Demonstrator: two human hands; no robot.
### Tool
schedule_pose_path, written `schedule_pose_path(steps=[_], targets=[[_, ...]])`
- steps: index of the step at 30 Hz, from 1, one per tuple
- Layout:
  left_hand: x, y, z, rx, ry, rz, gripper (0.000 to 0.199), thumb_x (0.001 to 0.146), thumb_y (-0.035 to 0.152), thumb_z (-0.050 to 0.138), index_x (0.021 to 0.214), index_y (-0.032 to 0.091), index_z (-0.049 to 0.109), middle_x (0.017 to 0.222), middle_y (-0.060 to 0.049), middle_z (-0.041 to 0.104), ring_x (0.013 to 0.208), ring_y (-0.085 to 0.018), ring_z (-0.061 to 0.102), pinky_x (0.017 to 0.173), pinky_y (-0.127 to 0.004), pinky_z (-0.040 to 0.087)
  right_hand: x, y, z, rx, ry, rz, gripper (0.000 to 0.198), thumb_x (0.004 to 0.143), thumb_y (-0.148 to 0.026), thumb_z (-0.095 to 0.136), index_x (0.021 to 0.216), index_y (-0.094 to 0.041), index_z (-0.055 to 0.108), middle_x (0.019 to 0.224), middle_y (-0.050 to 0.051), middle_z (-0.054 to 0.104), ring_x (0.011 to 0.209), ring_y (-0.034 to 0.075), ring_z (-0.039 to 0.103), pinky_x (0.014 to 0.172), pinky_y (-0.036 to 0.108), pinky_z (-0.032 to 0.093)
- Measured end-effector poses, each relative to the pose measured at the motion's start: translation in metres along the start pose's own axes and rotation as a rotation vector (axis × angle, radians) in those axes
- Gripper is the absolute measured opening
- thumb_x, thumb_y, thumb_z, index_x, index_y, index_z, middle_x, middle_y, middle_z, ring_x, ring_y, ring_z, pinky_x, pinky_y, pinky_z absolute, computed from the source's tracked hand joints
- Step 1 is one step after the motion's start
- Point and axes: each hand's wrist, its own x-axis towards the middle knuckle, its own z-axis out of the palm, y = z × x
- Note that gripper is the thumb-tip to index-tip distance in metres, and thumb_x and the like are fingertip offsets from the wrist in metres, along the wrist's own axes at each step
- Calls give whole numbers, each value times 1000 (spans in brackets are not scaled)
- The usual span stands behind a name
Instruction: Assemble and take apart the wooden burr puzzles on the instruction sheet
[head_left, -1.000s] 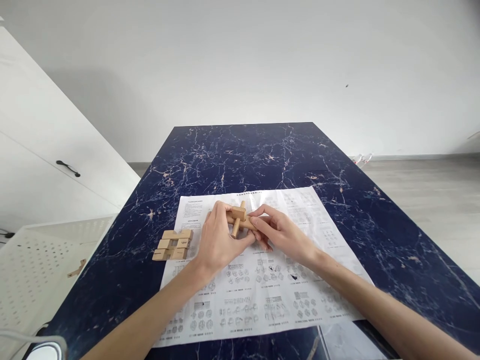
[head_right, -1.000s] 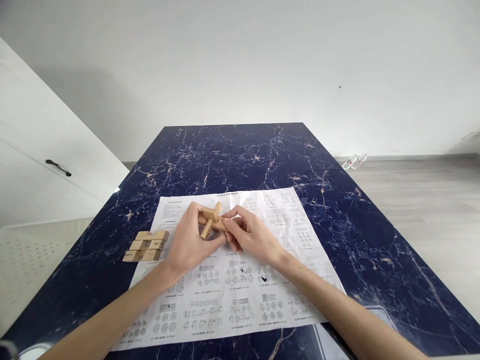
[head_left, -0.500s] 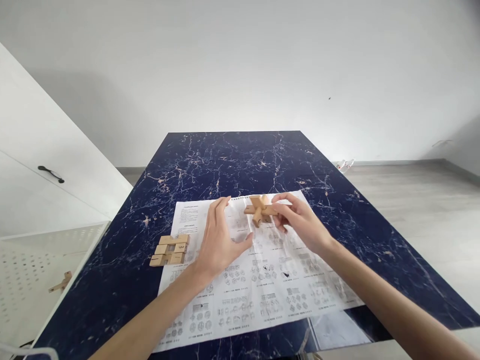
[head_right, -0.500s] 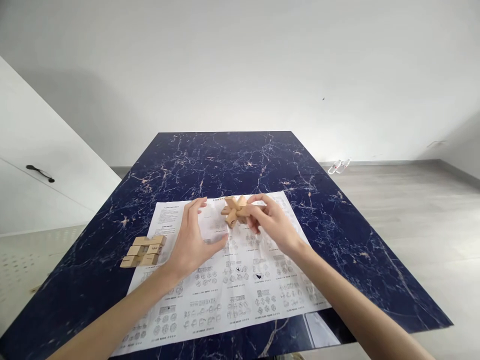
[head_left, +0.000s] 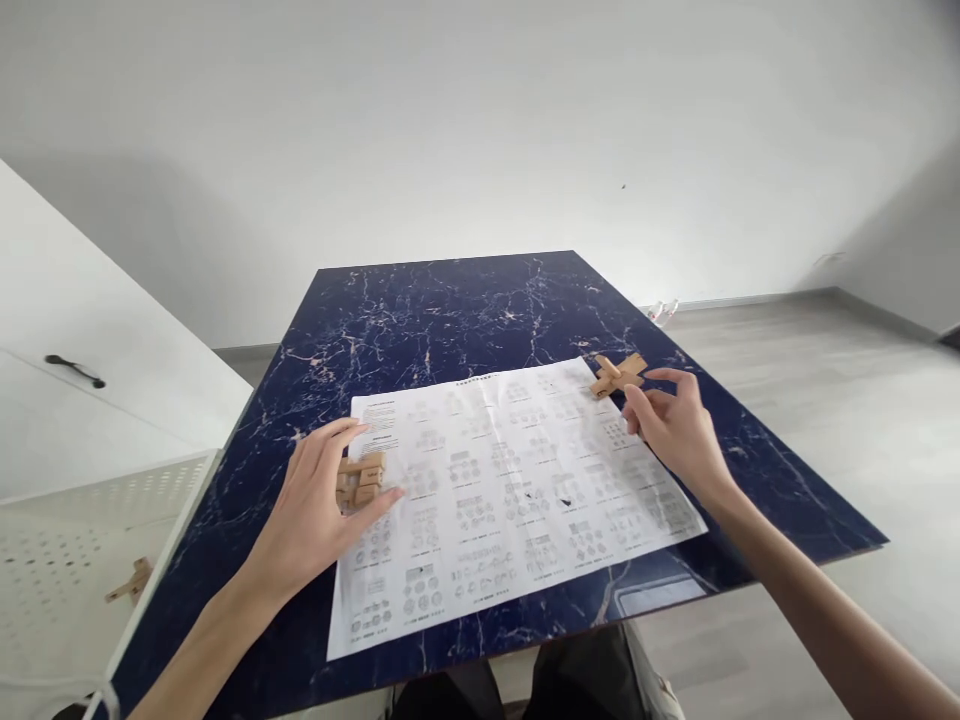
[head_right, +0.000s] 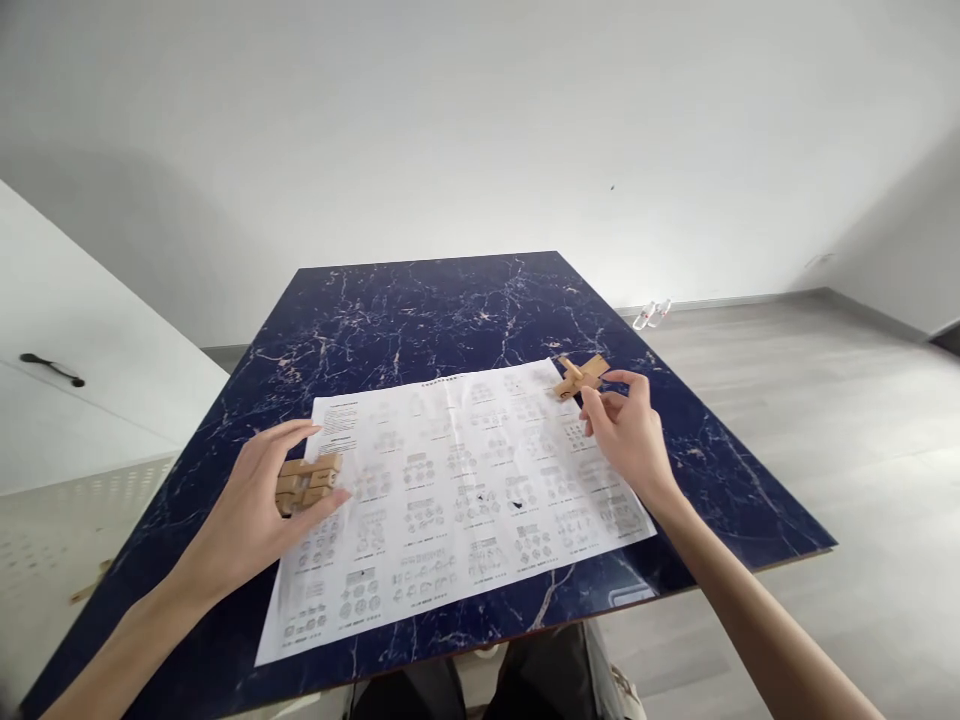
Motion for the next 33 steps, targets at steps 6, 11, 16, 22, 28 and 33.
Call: schedule_pose_path(steps=[6,11,16,22,28,33], targets=[[-9,-24,-1,33,-99,6,88,87,67,74,158,30,37,160,-15,48,147,-45,46,116,-64,46,-71,-7,2,240,-242,20,47,99,-62,65,125,-28,44,72,0,67,60,22,61,56,35,48],[5,-22,1,95,-98,126,64,86,70,73,132,27,63,136,-13,65,125,-40,63,108,-57,51,-93,-5,8,293,-332,72,45,99,-61,66,125,-29,48,76,0,67,61,22,60,60,36,49],[8,-24,2,101,-46,183,52,87,70,71,114,25,67,116,-10,71,106,-35,69,93,-49,57,-90,-2,9,364,-318,83,40,99,-58,66,121,-28,51,77,-1,66,62,21,59,60,35,47],[4,-17,2,113,-17,172,56,87,74,69,113,25,65,110,-9,70,102,-33,69,88,-46,57,-89,-3,8,411,-316,75,37,100,-56,66,119,-28,52,78,-1,65,64,20,59,62,35,48],[3,34,14,2,-31,122,64,88,79,67,121,24,63,116,-9,68,108,-33,67,93,-46,56,-89,-5,7,442,-321,65,39,99,-58,67,117,-26,54,78,-1,65,63,19,60,62,33,49],[11,87,52,1,-73,82,69,88,83,62,117,20,62,115,-11,67,105,-33,65,90,-49,55,-88,-1,6,412,-325,45,40,100,-60,64,117,-24,56,77,0,65,63,19,61,62,31,50]])
